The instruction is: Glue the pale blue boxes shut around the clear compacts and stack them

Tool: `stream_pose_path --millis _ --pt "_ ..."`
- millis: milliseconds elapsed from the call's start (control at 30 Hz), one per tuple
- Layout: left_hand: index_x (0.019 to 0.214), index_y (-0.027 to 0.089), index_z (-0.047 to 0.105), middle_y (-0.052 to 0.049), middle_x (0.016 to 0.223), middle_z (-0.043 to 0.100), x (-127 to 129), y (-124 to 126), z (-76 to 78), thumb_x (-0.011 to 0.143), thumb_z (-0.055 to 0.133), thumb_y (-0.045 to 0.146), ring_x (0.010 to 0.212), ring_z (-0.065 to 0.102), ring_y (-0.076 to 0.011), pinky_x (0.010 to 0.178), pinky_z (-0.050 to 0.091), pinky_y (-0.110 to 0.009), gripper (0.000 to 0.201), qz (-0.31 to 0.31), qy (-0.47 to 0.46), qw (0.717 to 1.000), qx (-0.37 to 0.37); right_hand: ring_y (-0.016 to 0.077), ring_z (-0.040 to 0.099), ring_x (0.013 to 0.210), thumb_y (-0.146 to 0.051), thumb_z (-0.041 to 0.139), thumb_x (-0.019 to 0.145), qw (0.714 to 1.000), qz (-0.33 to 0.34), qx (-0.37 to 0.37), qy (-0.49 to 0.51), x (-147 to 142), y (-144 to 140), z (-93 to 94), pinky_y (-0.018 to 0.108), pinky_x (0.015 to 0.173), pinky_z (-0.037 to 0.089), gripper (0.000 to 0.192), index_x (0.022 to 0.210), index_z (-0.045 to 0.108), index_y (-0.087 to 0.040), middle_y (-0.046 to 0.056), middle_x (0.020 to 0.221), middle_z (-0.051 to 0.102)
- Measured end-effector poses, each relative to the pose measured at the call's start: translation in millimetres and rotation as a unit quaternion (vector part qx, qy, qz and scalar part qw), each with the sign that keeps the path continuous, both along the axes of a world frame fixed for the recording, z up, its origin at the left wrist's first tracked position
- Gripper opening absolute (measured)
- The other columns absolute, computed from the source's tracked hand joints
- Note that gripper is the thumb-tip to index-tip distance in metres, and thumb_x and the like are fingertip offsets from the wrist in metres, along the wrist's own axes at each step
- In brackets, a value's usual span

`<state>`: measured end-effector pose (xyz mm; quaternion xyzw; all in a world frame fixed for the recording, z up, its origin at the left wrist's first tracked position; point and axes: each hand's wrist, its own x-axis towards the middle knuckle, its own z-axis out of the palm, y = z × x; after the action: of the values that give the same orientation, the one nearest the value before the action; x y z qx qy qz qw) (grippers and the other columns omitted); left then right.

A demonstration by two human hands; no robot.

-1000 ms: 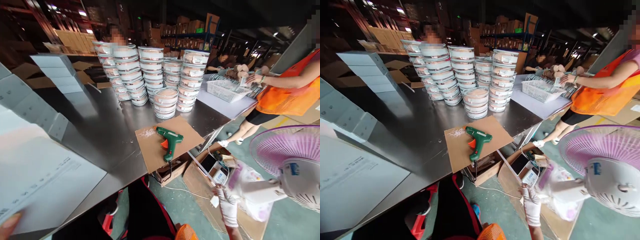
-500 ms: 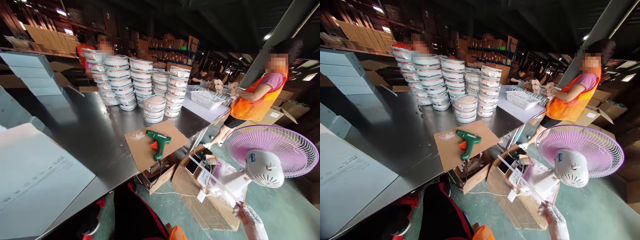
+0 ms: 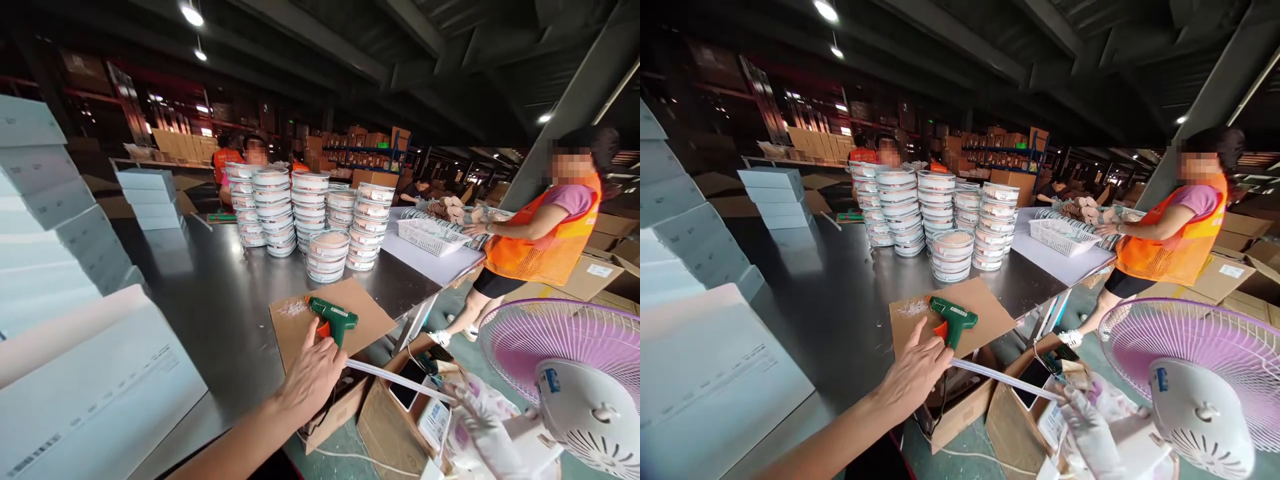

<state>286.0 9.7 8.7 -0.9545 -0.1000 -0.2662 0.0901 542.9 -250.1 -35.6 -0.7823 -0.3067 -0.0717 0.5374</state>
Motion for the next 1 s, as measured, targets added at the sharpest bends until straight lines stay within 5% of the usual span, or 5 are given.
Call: stream_pose_path --millis 133,333,500,700,1000 --pt "0.077 0.018 0.071 -0.003 0.07 0.074 27 4 -3.0 0.1 0.055 0.009 0.074 0.071 -0.0224 0.122 0.028 -0.064 0.03 -0.015 0.048 0.999 -0.014 0.0351 0.067 0.121 -0.047 0.067 0.083 0.984 0.122 -0.017 -0.131 -25 68 8.4 0.059 0.112 0.047 0.035 0.112 0.077 -0.03 0.012 0.123 0.075" --pt "0.086 0.02 0.073 -0.002 0.08 0.078 63 20 9.3 0.1 0.067 0.029 0.08 0.074 -0.0227 0.121 0.028 -0.066 0.017 -0.009 0.076 0.993 -0.089 0.0185 0.076 0.088 -0.042 0.041 0.107 0.933 0.271 -0.092 -0.22 -37 155 -19.1 0.034 0.085 0.063 0.038 0.103 0.075 -0.025 0.006 0.097 0.08" --pt "0.133 0.019 0.062 -0.011 0.141 0.063 86 66 14.8 0.096 0.072 0.036 0.132 0.058 -0.034 0.111 0.044 -0.062 0.041 0.001 0.119 0.984 -0.13 0.0173 0.073 0.09 -0.036 0.06 0.103 0.934 0.186 -0.182 -0.244 22 177 -34.9 0.038 0.085 0.061 0.021 0.103 0.071 -0.018 0.005 0.101 0.075" --pt "0.126 0.018 0.066 -0.01 0.134 0.067 121 96 -5.3 0.098 0.07 0.036 0.12 0.066 -0.0302 0.101 0.054 -0.055 0.034 -0.023 0.219 0.962 -0.163 0.016 0.07 0.085 -0.03 0.064 0.101 0.897 0.19 -0.283 -0.281 39 196 -38.7 0.035 0.08 0.06 0.015 0.096 0.07 -0.017 0.002 0.094 0.072" --pt "0.124 0.017 0.067 -0.01 0.129 0.068 122 106 -10.5 0.098 0.069 0.036 0.114 0.068 -0.0282 0.096 0.057 -0.051 0.032 -0.022 0.225 0.956 -0.187 0.0161 0.07 0.088 -0.025 0.063 0.101 0.868 0.252 -0.293 -0.312 41 216 -28.4 0.035 0.08 0.06 0.011 0.101 0.07 -0.017 0.002 0.096 0.072"
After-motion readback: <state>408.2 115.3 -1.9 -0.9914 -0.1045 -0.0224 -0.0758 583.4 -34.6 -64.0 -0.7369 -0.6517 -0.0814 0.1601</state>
